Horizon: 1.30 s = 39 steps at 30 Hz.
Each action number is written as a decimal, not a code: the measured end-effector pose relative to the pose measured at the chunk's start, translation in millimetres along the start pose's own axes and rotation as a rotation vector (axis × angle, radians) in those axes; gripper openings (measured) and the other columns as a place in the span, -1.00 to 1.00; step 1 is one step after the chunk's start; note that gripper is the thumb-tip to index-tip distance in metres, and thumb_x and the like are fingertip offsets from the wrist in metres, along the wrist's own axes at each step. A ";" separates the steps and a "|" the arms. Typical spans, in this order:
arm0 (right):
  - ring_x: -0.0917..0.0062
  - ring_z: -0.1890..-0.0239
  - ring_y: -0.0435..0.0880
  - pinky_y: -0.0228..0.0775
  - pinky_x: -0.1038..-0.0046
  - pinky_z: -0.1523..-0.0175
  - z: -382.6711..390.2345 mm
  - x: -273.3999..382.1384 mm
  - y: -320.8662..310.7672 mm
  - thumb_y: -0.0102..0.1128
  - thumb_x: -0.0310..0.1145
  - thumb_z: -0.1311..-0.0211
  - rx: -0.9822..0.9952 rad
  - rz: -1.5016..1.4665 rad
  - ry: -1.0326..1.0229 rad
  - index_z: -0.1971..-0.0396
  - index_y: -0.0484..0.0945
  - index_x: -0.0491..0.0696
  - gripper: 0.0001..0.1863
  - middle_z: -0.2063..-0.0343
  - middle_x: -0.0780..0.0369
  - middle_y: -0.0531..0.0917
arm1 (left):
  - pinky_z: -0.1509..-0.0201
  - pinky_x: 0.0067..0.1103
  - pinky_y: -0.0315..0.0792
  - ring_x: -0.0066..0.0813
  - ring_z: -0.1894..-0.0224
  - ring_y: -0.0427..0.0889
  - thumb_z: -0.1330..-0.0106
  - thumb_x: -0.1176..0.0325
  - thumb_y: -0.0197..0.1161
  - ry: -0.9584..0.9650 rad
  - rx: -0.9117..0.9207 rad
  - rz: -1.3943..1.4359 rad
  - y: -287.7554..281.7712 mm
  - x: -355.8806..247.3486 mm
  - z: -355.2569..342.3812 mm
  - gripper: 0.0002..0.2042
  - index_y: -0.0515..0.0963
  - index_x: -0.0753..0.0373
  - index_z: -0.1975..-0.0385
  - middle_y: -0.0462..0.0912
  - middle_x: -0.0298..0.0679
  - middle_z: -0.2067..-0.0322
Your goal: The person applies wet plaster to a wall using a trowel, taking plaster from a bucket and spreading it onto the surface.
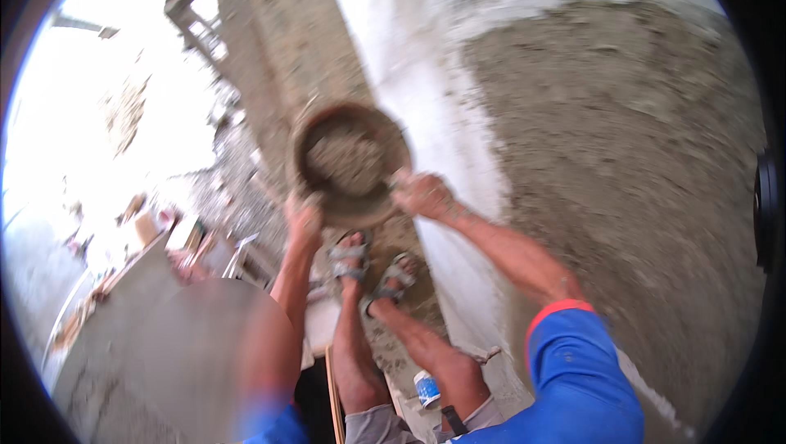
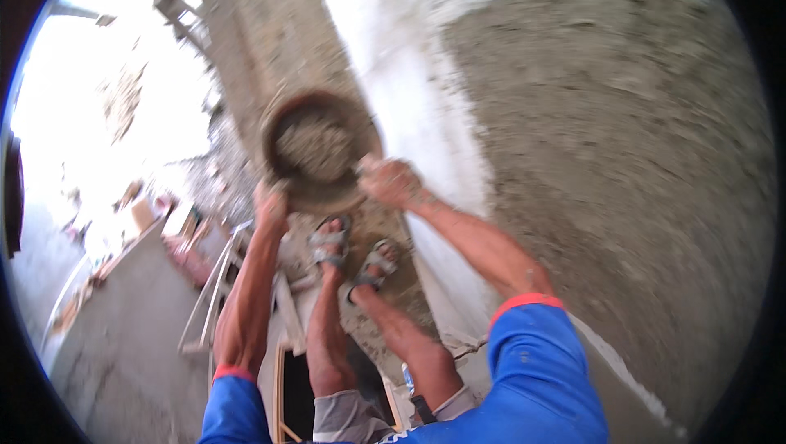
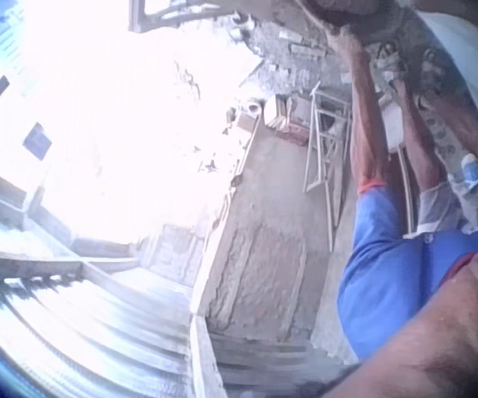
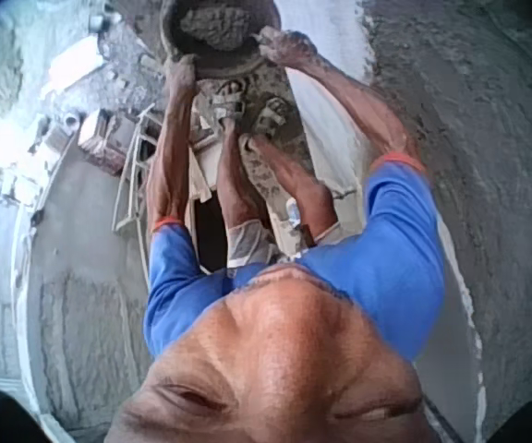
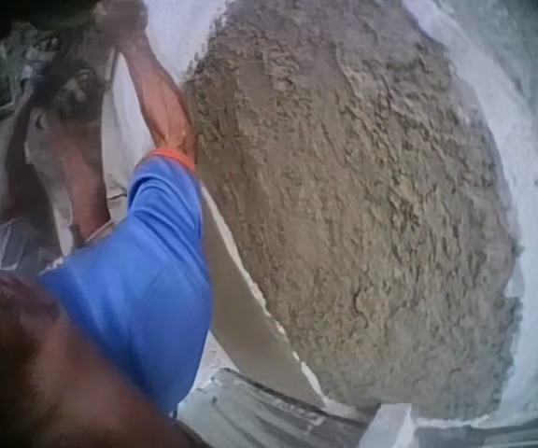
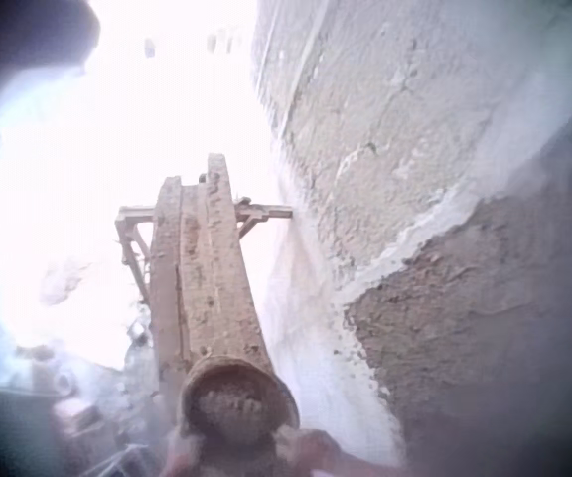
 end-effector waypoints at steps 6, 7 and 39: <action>-0.05 0.33 0.67 0.54 0.09 0.17 38.8 39.6 -133.3 0.22 -0.26 -0.12 0.129 -0.284 0.419 0.10 0.45 -0.14 -0.61 0.45 -0.08 0.66 | 0.12 -0.47 0.58 -0.34 0.21 0.66 -0.14 0.56 0.09 -0.014 0.136 0.086 36.3 -73.2 81.8 -0.64 0.54 0.34 0.01 0.65 -0.21 0.17; -0.05 0.33 0.67 0.54 0.09 0.17 40.1 50.6 -167.5 0.22 -0.26 -0.12 0.109 -0.276 0.407 0.10 0.45 -0.14 -0.61 0.45 -0.08 0.66 | 0.08 -0.48 0.55 -0.36 0.18 0.65 -0.12 0.61 0.07 -0.027 0.128 0.093 35.6 -85.8 95.0 -0.60 0.53 0.36 -0.01 0.65 -0.22 0.15; 0.39 0.30 0.67 0.59 0.38 0.30 176.3 47.6 -465.0 0.20 -0.35 -0.20 -0.265 -0.225 0.922 -0.06 0.45 -0.18 -0.57 0.29 0.10 0.65 | 0.04 -0.49 0.54 -0.39 0.14 0.63 -0.09 0.64 0.05 -0.083 -0.002 0.022 -21.4 -223.5 343.6 -0.55 0.48 0.33 -0.06 0.63 -0.24 0.10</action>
Point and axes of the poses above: each hand's wrist, its own z-axis away from the middle knuckle, its own y-axis out of the palm, x = y × z, the point moved 3 cm from there along -z, towards the middle knuckle
